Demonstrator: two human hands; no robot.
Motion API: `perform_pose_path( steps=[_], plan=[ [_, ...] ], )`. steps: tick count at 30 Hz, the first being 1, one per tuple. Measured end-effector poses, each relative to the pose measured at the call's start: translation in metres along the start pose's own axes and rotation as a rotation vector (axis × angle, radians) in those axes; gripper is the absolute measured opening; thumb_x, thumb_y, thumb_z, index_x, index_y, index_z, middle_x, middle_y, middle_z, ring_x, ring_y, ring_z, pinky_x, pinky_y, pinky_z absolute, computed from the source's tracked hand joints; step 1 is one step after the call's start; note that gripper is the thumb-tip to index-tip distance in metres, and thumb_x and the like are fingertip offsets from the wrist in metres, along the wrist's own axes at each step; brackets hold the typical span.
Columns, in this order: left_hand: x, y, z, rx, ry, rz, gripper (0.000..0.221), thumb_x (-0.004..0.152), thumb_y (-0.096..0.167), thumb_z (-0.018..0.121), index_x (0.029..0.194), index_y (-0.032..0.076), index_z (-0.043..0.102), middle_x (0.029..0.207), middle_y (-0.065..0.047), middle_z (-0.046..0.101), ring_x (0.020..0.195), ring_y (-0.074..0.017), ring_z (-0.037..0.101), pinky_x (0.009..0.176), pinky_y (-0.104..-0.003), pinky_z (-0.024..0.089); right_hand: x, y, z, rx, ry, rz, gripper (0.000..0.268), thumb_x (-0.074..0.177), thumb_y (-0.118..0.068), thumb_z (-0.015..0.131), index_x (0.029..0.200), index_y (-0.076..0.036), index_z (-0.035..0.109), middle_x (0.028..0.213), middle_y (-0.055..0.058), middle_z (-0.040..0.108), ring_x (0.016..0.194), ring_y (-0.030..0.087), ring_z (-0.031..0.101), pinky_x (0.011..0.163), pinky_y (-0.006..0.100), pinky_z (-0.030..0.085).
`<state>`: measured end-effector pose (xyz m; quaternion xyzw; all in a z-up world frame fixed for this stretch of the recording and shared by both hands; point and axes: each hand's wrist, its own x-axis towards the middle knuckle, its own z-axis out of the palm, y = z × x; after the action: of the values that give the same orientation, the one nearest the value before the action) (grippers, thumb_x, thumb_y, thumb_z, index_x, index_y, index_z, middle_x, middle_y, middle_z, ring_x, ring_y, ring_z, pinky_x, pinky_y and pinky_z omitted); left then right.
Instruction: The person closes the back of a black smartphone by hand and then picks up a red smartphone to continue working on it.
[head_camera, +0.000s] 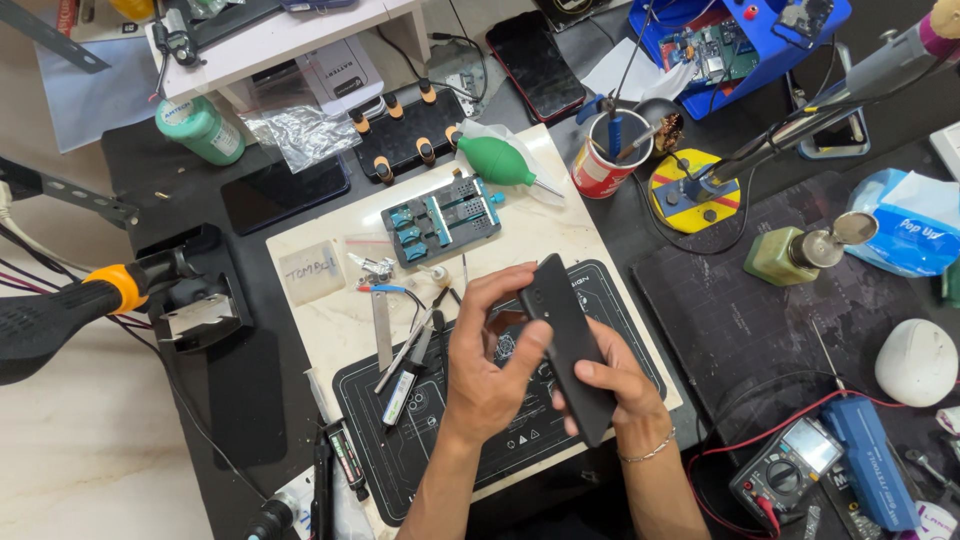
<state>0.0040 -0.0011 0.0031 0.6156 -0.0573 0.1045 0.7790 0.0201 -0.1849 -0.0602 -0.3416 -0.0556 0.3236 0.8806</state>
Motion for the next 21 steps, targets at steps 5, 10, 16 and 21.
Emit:
perform_pose_path(
  steps=[5, 10, 16, 21],
  plan=[
    [0.001, -0.005, -0.001, -0.029, 0.054, -0.056, 0.037, 0.105, 0.007, 0.059, 0.141, 0.000, 0.054, 0.142, -0.017, 0.062, 0.124, -0.0213, 0.065, 0.106, -0.035, 0.057, 0.001, 0.001, -0.004, -0.144, 0.091, 0.007, 0.055, 0.101, -0.025, 0.057, 0.141, 0.009, 0.041, 0.099, 0.020, 0.066, 0.078, 0.030, 0.076, 0.057, 0.044, 0.066],
    [-0.001, -0.007, 0.005, 0.131, 0.059, -0.057, 0.059, 0.093, 0.004, 0.068, 0.146, 0.001, 0.044, 0.125, -0.016, 0.066, 0.113, -0.0197, 0.066, 0.097, -0.032, 0.057, 0.003, 0.004, -0.008, -0.275, 0.296, -0.054, 0.054, 0.108, -0.031, 0.044, 0.147, 0.006, 0.048, 0.126, 0.016, 0.066, 0.107, 0.019, 0.067, 0.090, 0.032, 0.056],
    [0.010, -0.015, 0.013, 0.251, 0.162, -0.299, 0.059, 0.098, 0.012, 0.066, 0.152, 0.004, 0.045, 0.111, -0.021, 0.071, 0.095, -0.0236, 0.067, 0.083, -0.035, 0.055, 0.003, 0.012, -0.007, -0.242, 0.363, -0.050, 0.066, 0.109, -0.045, 0.029, 0.150, 0.005, 0.045, 0.139, 0.017, 0.060, 0.124, 0.021, 0.059, 0.104, 0.033, 0.048],
    [0.008, -0.010, 0.020, 0.463, -0.028, 0.084, 0.110, 0.077, 0.021, 0.084, 0.160, 0.000, 0.014, 0.135, -0.029, 0.056, 0.119, -0.0319, 0.062, 0.099, -0.040, 0.051, 0.004, 0.010, -0.010, -0.248, 0.409, -0.062, 0.082, 0.104, -0.059, 0.020, 0.156, 0.003, 0.035, 0.154, 0.015, 0.050, 0.142, 0.022, 0.048, 0.116, 0.032, 0.038]
  ],
)
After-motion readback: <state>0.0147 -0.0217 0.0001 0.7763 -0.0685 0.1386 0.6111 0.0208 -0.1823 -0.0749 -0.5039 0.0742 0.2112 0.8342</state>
